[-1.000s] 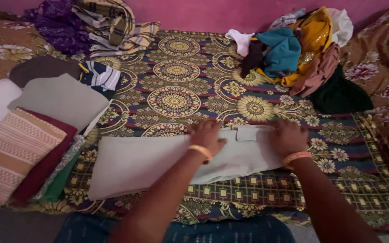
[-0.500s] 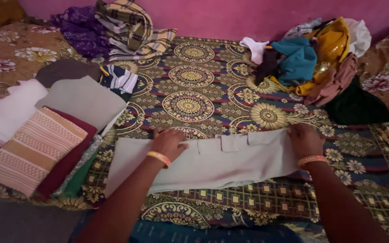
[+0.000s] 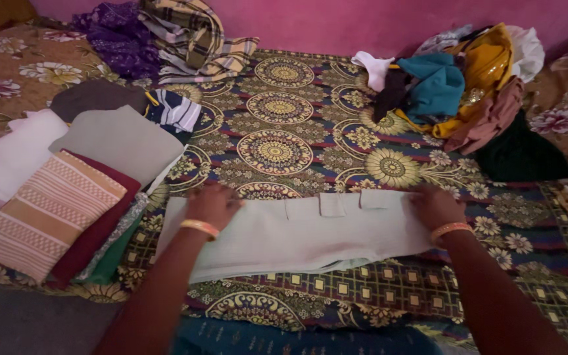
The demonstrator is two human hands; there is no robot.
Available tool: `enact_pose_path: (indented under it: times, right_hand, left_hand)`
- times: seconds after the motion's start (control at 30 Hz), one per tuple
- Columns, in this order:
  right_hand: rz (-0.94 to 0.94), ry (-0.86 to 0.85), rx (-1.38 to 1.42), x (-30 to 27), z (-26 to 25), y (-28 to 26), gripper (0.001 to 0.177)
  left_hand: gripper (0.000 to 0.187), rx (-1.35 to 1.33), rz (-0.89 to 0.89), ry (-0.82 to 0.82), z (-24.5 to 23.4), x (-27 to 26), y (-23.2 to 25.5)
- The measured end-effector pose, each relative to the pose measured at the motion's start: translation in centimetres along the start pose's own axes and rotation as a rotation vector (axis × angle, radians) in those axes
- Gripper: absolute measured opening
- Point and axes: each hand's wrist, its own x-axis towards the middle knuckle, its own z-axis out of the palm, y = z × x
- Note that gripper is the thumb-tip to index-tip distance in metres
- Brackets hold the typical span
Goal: The person smooths and folds a pair of grey pants and a pink shirt on a bed, placing the folded pants onto a stack of folded items.
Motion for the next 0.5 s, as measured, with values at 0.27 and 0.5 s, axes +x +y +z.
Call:
enact_pose_path:
  times: [0.27, 0.5]
  right_hand:
    - [0.213, -0.019, 0.248, 1.1, 0.3, 3.5, 0.071]
    - [0.195, -0.245, 0.313, 0.7, 0.8, 4.7, 0.075]
  left_hand:
    - [0.035, 0.095, -0.19, 0.055, -1.0, -3.1, -7.5]
    - [0.055, -0.051, -0.311, 0.029, 0.2, -2.6, -8.0]
